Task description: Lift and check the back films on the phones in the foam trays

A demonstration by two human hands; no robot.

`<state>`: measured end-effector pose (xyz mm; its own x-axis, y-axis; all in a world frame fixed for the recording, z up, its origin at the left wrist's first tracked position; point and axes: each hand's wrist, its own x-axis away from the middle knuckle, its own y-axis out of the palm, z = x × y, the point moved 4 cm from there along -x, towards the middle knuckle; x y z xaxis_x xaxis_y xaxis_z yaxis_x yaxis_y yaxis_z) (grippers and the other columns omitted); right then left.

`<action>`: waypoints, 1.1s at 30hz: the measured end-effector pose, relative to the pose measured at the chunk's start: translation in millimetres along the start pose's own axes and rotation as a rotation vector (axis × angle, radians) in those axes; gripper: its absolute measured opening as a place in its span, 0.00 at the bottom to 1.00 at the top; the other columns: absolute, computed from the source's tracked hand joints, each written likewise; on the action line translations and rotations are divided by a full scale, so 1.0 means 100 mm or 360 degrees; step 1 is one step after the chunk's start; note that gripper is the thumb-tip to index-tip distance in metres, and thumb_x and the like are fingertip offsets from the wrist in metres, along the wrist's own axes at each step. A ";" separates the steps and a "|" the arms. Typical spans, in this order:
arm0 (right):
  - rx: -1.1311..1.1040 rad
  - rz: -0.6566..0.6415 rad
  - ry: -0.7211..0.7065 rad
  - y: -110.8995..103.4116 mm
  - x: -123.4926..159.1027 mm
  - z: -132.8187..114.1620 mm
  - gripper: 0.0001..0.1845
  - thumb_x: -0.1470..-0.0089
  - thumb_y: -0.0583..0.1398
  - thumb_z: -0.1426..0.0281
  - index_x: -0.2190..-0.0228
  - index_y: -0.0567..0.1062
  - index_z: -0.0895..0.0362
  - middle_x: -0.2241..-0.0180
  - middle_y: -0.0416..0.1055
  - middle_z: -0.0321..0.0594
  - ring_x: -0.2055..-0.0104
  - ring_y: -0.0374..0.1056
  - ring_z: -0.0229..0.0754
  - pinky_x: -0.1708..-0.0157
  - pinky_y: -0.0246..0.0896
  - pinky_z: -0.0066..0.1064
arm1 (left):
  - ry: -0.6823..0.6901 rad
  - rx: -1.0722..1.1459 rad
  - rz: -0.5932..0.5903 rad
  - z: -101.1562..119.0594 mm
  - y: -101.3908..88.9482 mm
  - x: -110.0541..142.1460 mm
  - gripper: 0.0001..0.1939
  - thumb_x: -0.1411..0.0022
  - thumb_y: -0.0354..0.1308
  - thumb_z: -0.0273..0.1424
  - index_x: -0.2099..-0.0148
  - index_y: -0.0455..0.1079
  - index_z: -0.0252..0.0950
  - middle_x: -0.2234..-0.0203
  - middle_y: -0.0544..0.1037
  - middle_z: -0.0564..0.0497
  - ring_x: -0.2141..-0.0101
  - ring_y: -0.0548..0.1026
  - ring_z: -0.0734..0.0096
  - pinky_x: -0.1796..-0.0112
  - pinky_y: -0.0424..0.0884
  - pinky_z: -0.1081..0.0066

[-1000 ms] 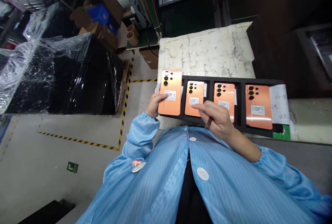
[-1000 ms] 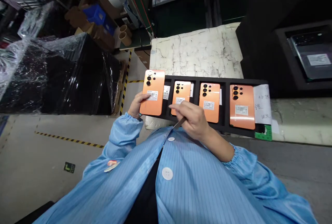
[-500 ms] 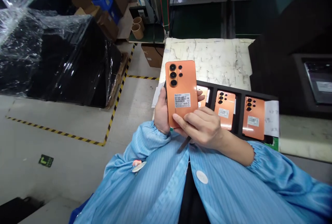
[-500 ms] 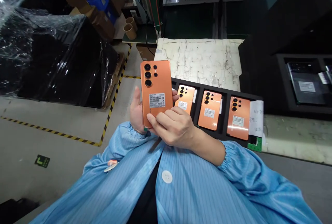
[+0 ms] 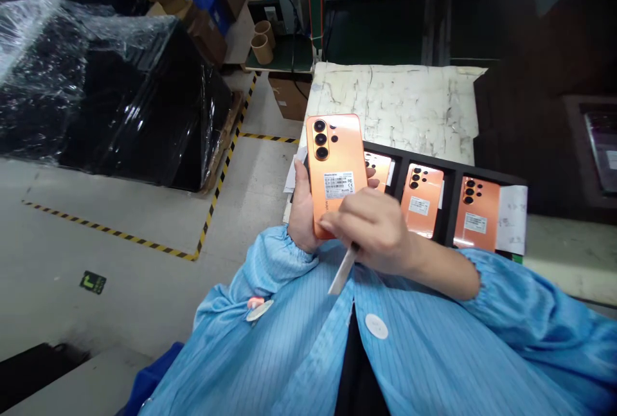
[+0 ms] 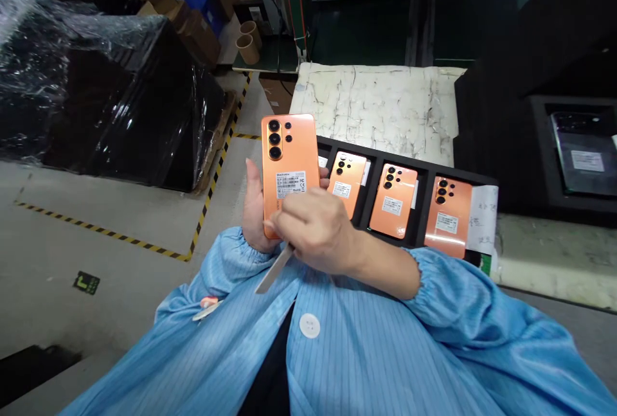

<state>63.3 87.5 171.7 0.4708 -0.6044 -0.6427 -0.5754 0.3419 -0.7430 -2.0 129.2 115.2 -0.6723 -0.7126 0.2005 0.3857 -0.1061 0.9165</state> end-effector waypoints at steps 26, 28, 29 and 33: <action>-0.1087 -0.0433 0.1108 0.26 -0.04 1.45 0.19 0.40 0.55 0.58 0.75 0.66 0.59 0.81 0.59 0.36 0.77 0.58 0.34 0.79 0.58 0.29 | -0.0576 -0.0098 -0.0069 -0.24 -0.22 0.34 0.52 0.51 0.35 0.68 0.41 0.64 0.32 0.51 0.73 0.35 0.52 0.72 0.50 0.51 0.67 0.54; -0.1117 -0.0443 0.1119 0.26 -0.03 1.47 0.19 0.40 0.55 0.58 0.75 0.66 0.59 0.81 0.59 0.37 0.78 0.57 0.34 0.80 0.57 0.28 | -0.0583 -0.0093 -0.0074 -0.24 -0.21 0.33 0.52 0.50 0.34 0.67 0.42 0.65 0.32 0.52 0.73 0.35 0.53 0.73 0.51 0.51 0.67 0.54; -0.1136 -0.0444 0.1132 0.26 -0.02 1.48 0.19 0.40 0.55 0.58 0.76 0.66 0.59 0.81 0.60 0.37 0.78 0.57 0.34 0.81 0.57 0.28 | -0.0585 -0.0092 -0.0074 -0.24 -0.21 0.32 0.52 0.50 0.34 0.67 0.42 0.65 0.31 0.52 0.73 0.35 0.53 0.73 0.51 0.51 0.67 0.54; -0.1156 -0.0428 0.1201 0.28 0.00 1.53 0.17 0.41 0.57 0.61 0.76 0.66 0.60 0.80 0.63 0.38 0.78 0.58 0.33 0.79 0.59 0.29 | -0.0584 -0.0094 -0.0068 -0.24 -0.19 0.29 0.50 0.48 0.33 0.66 0.43 0.66 0.32 0.52 0.73 0.36 0.53 0.73 0.53 0.51 0.67 0.54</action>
<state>149.2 206.9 122.0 0.2505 -0.9681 -0.0099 -0.8905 -0.2264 -0.3947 -14.3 93.8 95.5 -0.8661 -0.4119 0.2831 0.3811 -0.1779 0.9073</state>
